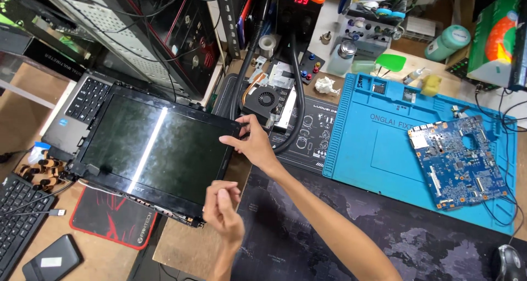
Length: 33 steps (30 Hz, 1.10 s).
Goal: Cleaning a laptop motherboard and organizing components for assembly on a repair bench.
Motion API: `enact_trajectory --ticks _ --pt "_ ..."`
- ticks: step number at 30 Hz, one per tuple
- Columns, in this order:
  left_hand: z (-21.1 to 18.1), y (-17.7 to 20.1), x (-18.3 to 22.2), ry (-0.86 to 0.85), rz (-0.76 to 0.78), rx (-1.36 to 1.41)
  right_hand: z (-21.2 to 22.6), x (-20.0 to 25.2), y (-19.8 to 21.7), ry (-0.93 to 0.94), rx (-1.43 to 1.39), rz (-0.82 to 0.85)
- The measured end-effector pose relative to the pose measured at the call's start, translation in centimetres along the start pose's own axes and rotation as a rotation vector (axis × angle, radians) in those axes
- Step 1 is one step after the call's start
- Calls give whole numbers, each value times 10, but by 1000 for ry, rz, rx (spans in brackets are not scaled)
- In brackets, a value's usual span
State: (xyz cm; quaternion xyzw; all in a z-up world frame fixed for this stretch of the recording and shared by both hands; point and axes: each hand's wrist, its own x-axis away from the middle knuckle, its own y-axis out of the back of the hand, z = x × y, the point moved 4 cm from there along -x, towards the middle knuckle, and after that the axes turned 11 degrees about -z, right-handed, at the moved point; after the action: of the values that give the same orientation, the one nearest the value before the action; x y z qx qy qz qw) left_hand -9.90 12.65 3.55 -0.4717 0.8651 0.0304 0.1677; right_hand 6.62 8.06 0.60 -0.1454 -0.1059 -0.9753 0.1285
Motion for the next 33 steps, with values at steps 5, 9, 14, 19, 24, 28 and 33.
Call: enact_trajectory --ticks 5,9,14,19,24,28,33 --pt "-26 25 -34 -38 -80 -45 -6 -9 -6 -130 -120 52" --pt "-38 53 -51 51 -251 -78 11 0 0 -117 -169 123" --pt "-41 82 -62 55 -259 -237 15 10 5 -166 -383 178" --pt "-22 107 -64 88 -343 -366 2 12 12 -202 -515 135" --pt "-37 103 -50 -9 -509 -488 3 19 37 -248 -561 50" --pt "-12 107 -33 244 -730 -176 -2 27 65 -267 -587 23" --pt "-18 77 -2 570 -689 -42 -23 33 104 -310 -644 -91"
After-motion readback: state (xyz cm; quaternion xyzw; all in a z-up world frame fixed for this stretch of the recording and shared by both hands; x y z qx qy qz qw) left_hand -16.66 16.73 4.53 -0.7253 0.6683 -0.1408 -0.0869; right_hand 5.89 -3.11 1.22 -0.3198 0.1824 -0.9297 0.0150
